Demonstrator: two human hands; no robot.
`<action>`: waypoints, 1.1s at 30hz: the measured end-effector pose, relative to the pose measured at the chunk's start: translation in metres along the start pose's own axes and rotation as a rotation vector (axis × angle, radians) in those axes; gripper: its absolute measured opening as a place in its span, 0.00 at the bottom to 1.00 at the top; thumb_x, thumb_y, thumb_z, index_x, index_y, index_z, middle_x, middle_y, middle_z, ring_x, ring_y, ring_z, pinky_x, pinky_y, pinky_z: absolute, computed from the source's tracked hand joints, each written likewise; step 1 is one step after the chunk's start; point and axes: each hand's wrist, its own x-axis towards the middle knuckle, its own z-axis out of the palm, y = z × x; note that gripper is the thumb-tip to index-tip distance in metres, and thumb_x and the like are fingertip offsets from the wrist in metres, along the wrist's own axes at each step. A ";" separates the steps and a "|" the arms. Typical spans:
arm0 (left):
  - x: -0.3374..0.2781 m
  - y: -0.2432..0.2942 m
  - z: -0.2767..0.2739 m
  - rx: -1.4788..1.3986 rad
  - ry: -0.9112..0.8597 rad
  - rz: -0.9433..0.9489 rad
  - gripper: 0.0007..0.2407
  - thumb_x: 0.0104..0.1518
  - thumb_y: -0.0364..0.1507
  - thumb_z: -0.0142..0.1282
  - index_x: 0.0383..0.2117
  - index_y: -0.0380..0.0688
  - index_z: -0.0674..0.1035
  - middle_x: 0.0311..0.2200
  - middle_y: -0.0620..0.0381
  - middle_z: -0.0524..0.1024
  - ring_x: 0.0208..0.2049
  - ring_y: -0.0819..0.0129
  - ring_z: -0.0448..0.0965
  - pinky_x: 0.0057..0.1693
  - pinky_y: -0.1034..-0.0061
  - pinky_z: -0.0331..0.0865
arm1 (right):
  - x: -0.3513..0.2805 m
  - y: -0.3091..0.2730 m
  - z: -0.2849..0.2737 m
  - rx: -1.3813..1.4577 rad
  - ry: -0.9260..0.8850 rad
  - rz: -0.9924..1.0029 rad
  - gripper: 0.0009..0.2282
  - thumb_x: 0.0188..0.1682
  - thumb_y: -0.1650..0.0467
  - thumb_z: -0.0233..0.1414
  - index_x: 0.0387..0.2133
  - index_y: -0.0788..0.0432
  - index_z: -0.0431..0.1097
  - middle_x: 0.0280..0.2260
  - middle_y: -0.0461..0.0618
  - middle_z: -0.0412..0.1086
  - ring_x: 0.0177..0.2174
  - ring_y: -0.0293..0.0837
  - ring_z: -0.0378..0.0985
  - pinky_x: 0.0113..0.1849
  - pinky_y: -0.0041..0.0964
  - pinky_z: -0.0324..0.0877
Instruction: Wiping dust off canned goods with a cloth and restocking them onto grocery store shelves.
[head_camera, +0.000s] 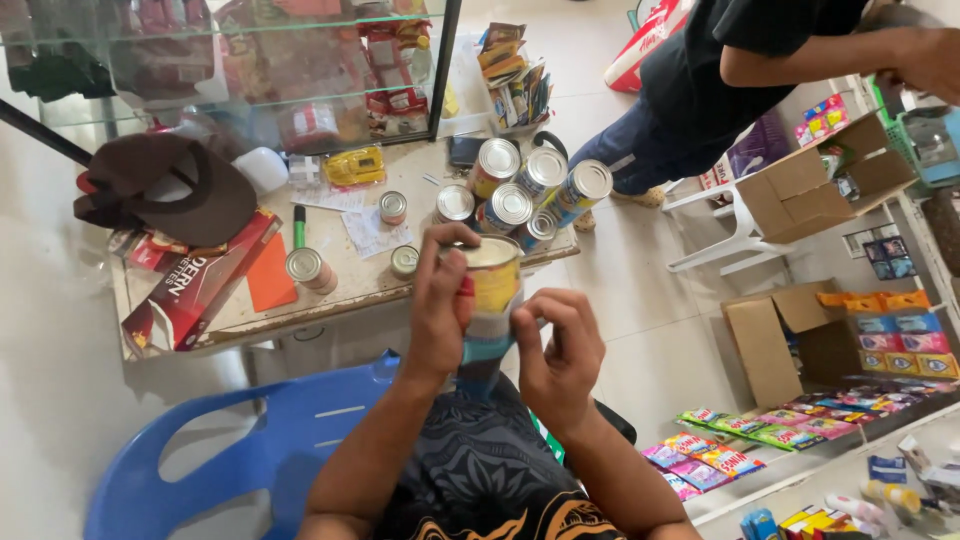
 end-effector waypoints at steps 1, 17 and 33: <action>-0.002 0.003 -0.001 0.001 0.003 0.003 0.18 0.62 0.46 0.45 0.45 0.47 0.71 0.28 0.59 0.66 0.29 0.79 0.68 0.41 0.84 0.65 | -0.002 0.004 -0.001 0.004 -0.002 -0.001 0.04 0.51 0.78 0.56 0.28 0.70 0.70 0.28 0.54 0.67 0.29 0.47 0.72 0.34 0.38 0.70; -0.020 -0.032 -0.021 0.079 -0.150 0.064 0.21 0.52 0.40 0.64 0.46 0.45 0.69 0.39 0.52 0.72 0.40 0.69 0.74 0.52 0.73 0.67 | -0.011 0.014 -0.010 0.077 -0.028 0.172 0.05 0.58 0.76 0.50 0.33 0.68 0.68 0.31 0.56 0.67 0.32 0.45 0.71 0.40 0.39 0.69; -0.017 -0.015 -0.002 0.116 -0.046 0.352 0.18 0.63 0.43 0.56 0.48 0.44 0.68 0.43 0.55 0.64 0.50 0.69 0.65 0.64 0.69 0.55 | -0.016 -0.023 0.004 -0.048 -0.238 0.122 0.22 0.62 0.68 0.37 0.67 0.68 0.52 0.64 0.70 0.58 0.61 0.65 0.64 0.60 0.57 0.62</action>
